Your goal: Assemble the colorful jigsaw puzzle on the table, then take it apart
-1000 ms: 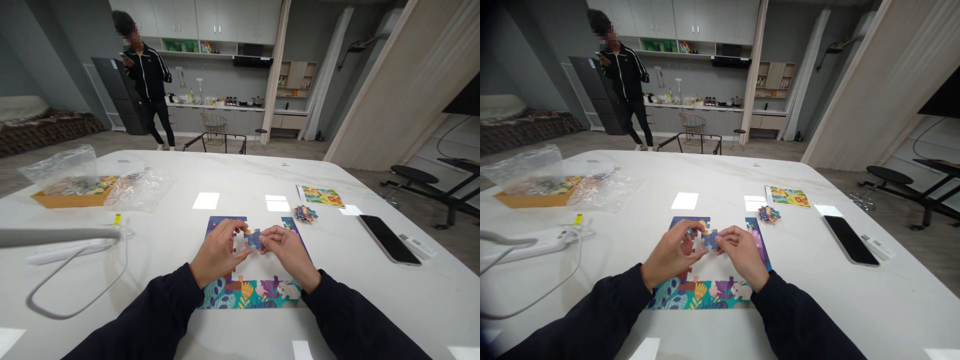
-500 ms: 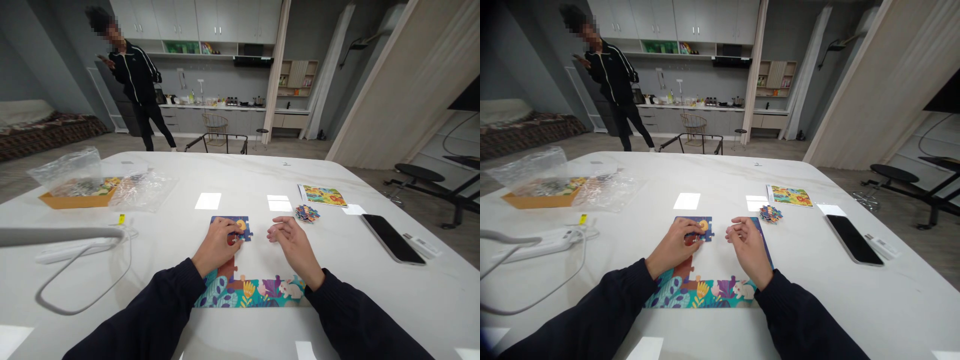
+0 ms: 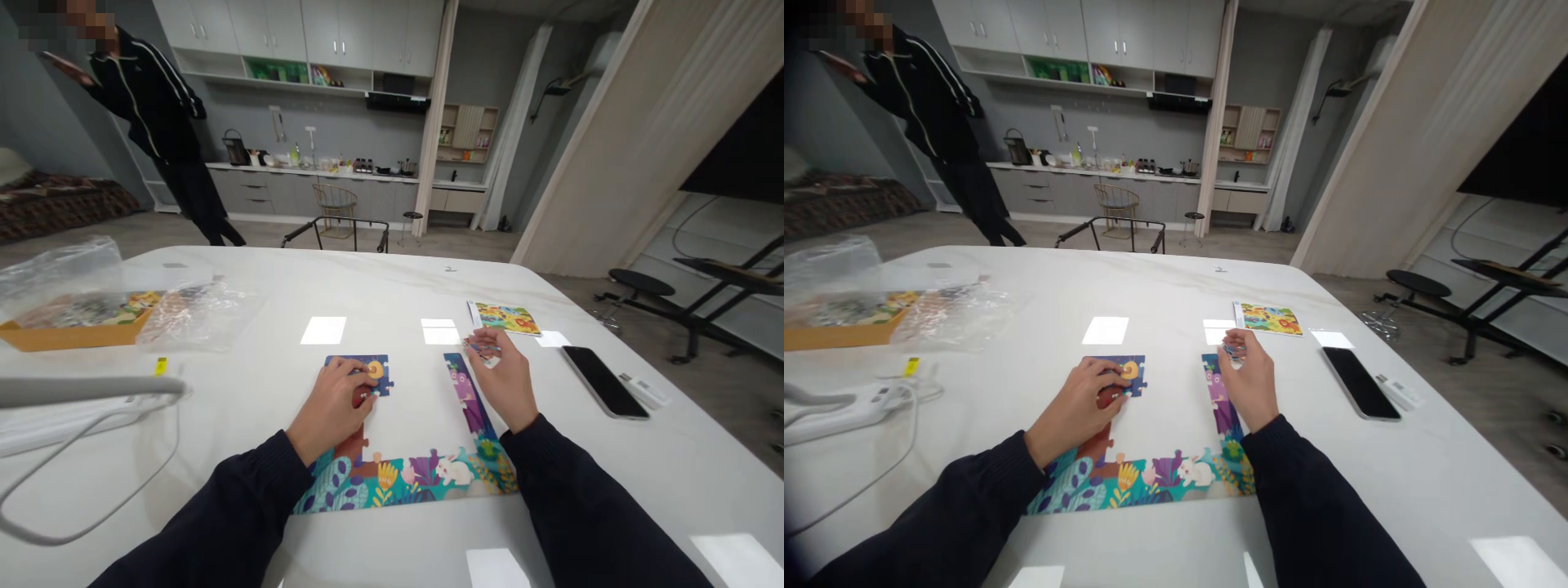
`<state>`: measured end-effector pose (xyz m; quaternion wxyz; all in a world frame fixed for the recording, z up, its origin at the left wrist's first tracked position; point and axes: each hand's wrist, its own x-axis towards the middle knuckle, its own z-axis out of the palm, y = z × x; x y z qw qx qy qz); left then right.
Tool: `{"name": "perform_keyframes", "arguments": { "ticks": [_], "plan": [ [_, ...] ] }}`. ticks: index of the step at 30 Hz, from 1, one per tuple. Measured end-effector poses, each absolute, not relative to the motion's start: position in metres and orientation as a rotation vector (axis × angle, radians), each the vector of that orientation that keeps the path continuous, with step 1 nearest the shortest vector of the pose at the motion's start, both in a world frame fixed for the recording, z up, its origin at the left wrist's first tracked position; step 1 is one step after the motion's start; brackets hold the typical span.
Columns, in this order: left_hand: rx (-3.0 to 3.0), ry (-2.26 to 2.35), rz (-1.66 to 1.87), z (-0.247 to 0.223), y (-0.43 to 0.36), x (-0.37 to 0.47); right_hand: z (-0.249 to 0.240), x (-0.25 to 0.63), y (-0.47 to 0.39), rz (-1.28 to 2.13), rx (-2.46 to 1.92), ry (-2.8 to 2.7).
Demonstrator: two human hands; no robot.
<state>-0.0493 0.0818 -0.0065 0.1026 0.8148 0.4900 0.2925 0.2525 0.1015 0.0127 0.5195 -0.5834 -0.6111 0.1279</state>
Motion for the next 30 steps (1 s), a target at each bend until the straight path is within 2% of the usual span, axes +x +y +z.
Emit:
{"name": "perform_keyframes", "arguments": {
  "ticks": [2,5,17,30],
  "plan": [
    [2.408,1.418,0.915,-0.007,0.082,-0.050,0.009,0.279,0.111,0.117,-1.516,-1.510],
    [2.426,1.372,0.997,-0.007,0.082,-0.051,0.000,0.301,0.119,0.049,-1.642,-1.559],
    [2.431,1.383,1.145,0.003,0.080,-0.052,-0.013,0.311,0.127,0.100,-1.614,-1.516],
    [2.373,1.422,1.130,0.011,0.077,-0.051,-0.008,0.306,0.125,0.224,-1.563,-1.416]
  ]
}}
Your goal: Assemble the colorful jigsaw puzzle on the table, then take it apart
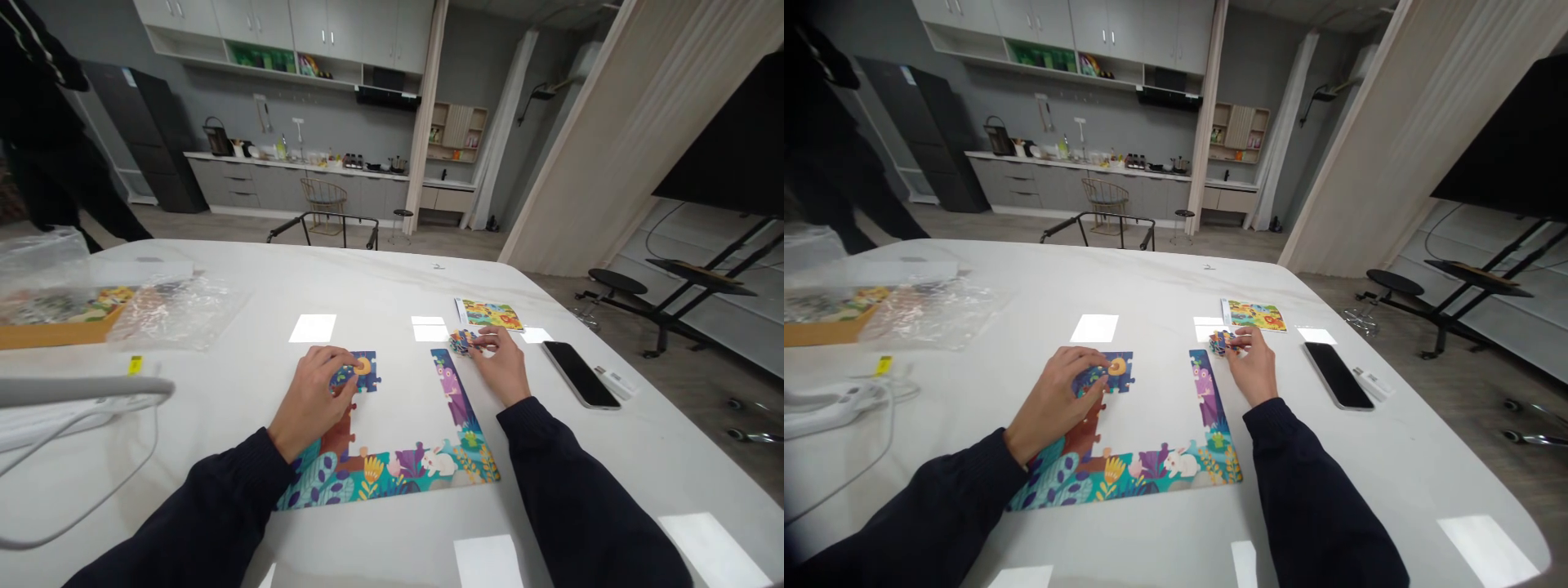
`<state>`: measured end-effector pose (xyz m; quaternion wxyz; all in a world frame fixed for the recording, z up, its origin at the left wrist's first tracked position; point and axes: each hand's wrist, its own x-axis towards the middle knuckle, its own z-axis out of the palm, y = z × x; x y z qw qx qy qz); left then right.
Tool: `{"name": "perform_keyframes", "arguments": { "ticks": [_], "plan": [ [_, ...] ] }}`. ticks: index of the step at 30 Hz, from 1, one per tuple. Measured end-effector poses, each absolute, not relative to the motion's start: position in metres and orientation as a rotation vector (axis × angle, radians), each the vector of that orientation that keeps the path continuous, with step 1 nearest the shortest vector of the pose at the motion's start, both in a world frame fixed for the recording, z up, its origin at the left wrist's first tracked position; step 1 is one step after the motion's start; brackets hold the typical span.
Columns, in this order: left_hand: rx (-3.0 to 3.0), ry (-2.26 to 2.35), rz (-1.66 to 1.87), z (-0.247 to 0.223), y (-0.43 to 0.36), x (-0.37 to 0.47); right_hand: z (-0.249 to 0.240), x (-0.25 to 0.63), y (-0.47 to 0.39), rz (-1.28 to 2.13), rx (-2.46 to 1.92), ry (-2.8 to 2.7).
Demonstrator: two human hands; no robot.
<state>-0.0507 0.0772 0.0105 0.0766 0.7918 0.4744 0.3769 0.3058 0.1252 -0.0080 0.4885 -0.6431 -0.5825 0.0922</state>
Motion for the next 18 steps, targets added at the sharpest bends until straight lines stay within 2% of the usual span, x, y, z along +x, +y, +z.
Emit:
{"name": "perform_keyframes", "arguments": {
  "ticks": [5,18],
  "plan": [
    [2.382,1.415,1.124,0.0101,0.0773,-0.0511,-0.0113,0.3095,0.1271,0.078,-1.629,-1.538],
    [2.397,1.417,1.143,0.0066,0.0798,-0.0522,-0.0128,0.3081,0.1273,0.079,-1.646,-1.544]
  ]
}}
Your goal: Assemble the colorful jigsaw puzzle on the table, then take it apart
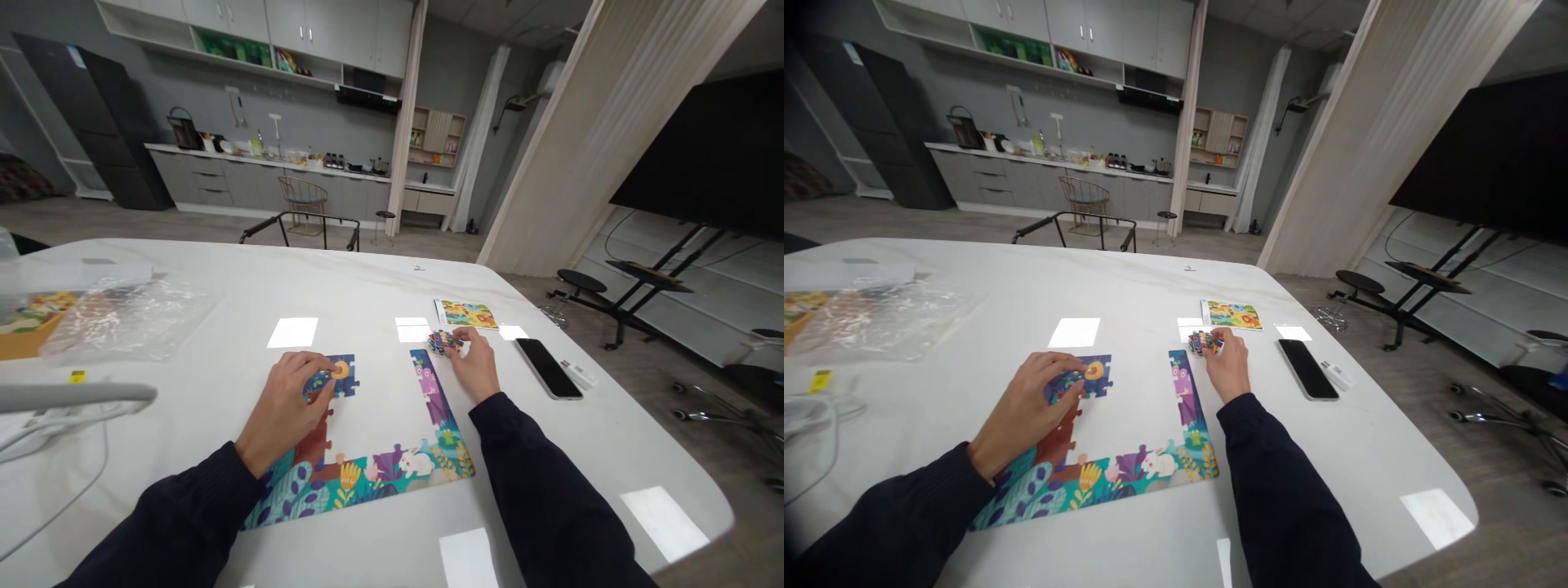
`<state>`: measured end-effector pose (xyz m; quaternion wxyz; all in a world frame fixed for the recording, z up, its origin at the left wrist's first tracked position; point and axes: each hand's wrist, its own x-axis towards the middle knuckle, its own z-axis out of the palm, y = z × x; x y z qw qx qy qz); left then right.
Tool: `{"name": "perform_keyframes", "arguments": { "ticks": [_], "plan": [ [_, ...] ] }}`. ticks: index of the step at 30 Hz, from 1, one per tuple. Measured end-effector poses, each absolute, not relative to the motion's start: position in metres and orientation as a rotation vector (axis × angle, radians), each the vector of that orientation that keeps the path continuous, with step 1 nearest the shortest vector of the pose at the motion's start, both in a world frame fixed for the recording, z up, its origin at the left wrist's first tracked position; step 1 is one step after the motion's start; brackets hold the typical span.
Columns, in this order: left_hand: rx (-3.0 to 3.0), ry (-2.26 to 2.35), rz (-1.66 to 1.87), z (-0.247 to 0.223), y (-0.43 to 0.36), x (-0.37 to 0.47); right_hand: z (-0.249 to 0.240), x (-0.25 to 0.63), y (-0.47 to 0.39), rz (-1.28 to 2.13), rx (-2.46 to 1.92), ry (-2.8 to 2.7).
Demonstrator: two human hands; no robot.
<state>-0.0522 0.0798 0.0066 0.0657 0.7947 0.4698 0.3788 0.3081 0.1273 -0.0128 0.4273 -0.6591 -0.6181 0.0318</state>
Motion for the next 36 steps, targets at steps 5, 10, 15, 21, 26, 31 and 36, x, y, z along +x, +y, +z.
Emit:
{"name": "perform_keyframes", "arguments": {
  "ticks": [5,10,15,21,26,31,36],
  "plan": [
    [2.398,1.409,1.153,0.007,0.080,-0.052,-0.015,0.308,0.129,0.128,-1.619,-1.483],
    [2.381,1.398,1.164,0.007,0.079,-0.052,-0.019,0.307,0.130,0.155,-1.607,-1.408],
    [2.361,1.403,1.186,0.007,0.078,-0.052,-0.019,0.307,0.130,0.080,-1.645,-1.416],
    [2.336,1.420,1.195,0.011,0.076,-0.050,-0.022,0.309,0.133,0.064,-1.633,-1.416],
    [2.297,1.442,1.248,0.013,0.075,-0.049,-0.015,0.305,0.130,0.053,-1.593,-1.404],
    [2.264,1.482,1.240,0.011,0.076,-0.049,0.012,0.268,0.112,0.208,-1.441,-1.486],
    [2.264,1.484,1.179,0.009,0.075,-0.047,0.018,0.209,0.089,0.433,-1.289,-1.788]
  ]
}}
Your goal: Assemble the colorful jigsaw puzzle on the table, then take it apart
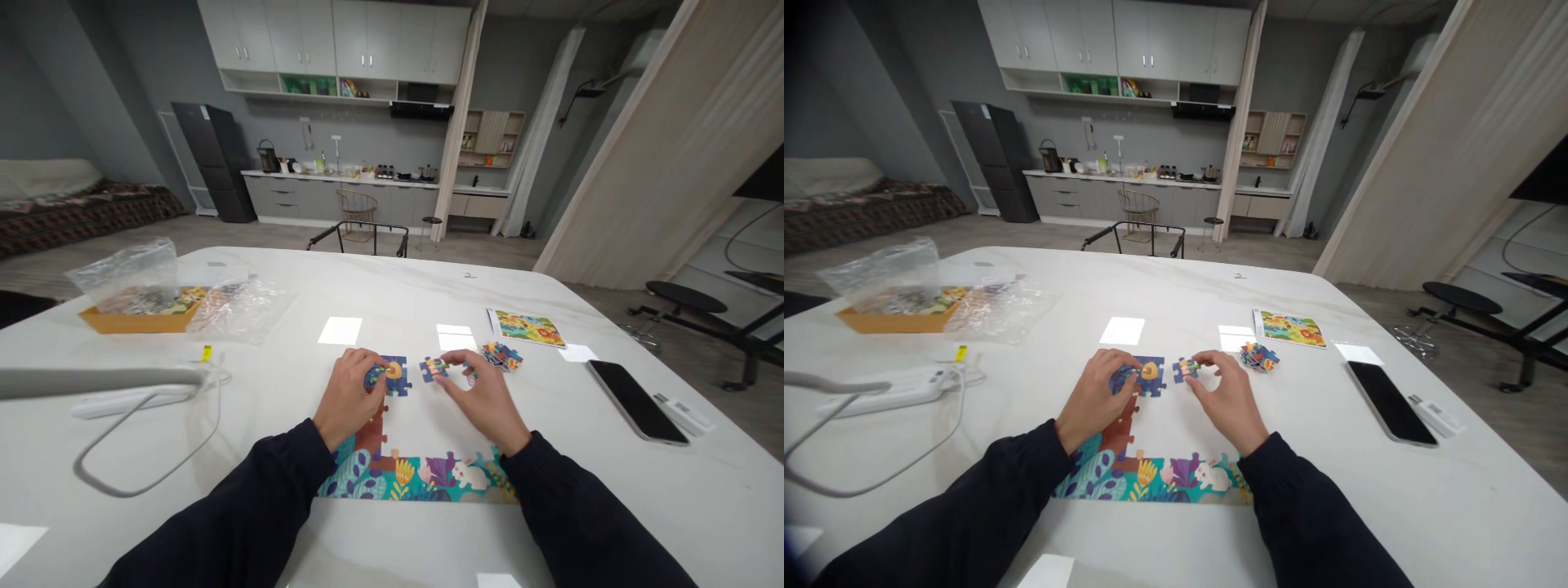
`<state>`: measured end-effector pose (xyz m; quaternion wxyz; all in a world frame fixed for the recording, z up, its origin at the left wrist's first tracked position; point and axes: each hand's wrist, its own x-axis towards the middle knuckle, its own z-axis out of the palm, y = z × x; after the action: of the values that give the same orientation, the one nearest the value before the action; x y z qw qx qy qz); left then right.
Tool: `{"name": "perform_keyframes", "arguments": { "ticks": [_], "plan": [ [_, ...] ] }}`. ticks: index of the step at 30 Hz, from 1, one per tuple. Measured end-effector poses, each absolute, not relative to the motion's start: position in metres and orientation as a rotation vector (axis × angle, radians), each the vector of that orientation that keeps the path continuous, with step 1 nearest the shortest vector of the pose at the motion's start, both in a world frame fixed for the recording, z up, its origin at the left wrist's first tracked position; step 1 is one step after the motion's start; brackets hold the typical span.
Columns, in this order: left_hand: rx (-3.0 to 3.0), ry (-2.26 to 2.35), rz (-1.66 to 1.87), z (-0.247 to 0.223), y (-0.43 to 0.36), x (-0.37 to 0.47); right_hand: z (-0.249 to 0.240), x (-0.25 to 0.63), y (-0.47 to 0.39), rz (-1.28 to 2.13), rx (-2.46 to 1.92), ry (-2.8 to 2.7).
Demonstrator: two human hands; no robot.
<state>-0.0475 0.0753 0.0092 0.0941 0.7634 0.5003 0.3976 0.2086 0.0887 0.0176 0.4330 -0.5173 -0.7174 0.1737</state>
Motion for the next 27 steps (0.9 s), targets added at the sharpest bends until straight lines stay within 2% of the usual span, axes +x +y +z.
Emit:
{"name": "perform_keyframes", "arguments": {
  "ticks": [17,27],
  "plan": [
    [2.354,1.334,0.814,-0.002,0.075,-0.048,-0.018,0.192,0.087,0.514,-1.307,-1.940],
    [2.421,1.318,0.780,-0.003,0.075,-0.049,-0.019,0.192,0.088,0.516,-1.294,-2.044]
  ]
}}
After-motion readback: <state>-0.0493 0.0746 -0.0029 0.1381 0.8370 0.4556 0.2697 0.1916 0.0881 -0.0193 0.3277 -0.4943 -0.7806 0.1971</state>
